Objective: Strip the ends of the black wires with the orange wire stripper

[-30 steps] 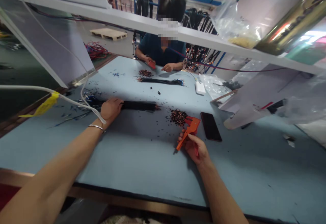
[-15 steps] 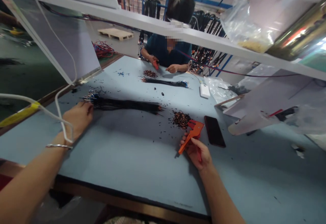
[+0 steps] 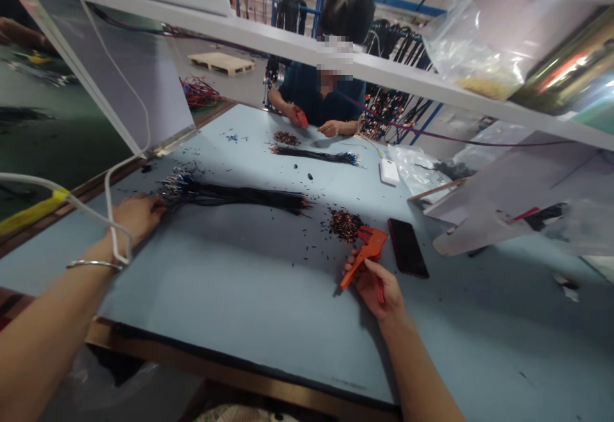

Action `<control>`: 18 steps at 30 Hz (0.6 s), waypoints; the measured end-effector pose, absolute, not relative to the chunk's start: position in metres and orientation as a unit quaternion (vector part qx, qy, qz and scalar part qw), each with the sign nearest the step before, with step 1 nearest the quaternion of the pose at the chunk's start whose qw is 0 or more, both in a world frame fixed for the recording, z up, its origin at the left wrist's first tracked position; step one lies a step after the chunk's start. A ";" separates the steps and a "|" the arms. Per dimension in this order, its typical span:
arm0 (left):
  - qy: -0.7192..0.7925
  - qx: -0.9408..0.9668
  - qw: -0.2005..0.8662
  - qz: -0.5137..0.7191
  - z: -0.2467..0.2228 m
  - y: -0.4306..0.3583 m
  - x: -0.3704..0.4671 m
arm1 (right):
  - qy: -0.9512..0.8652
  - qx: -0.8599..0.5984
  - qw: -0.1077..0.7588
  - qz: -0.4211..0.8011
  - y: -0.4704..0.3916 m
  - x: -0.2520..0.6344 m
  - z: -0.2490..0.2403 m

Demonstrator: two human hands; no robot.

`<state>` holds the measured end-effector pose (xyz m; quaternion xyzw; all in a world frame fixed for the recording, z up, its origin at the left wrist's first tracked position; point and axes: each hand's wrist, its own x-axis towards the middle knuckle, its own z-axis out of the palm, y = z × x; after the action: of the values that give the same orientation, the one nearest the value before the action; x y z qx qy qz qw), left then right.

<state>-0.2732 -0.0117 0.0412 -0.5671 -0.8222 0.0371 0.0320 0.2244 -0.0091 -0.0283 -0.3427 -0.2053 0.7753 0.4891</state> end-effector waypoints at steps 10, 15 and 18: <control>-0.788 -0.607 0.092 0.056 0.059 -0.007 -0.308 | -0.206 -0.339 0.485 0.779 -0.009 0.225 -0.029; -0.788 -0.598 0.115 0.090 0.068 -0.012 -0.314 | -0.196 -0.340 0.490 0.778 -0.008 0.225 -0.030; -0.800 -0.585 0.104 0.082 0.073 -0.024 -0.325 | -0.194 -0.340 0.491 0.778 -0.009 0.225 -0.030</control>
<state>-0.3253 -0.0235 0.0734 -0.5847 -0.8003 0.0819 0.1044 0.2246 -0.0085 -0.0295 -0.3400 -0.1939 0.7781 0.4913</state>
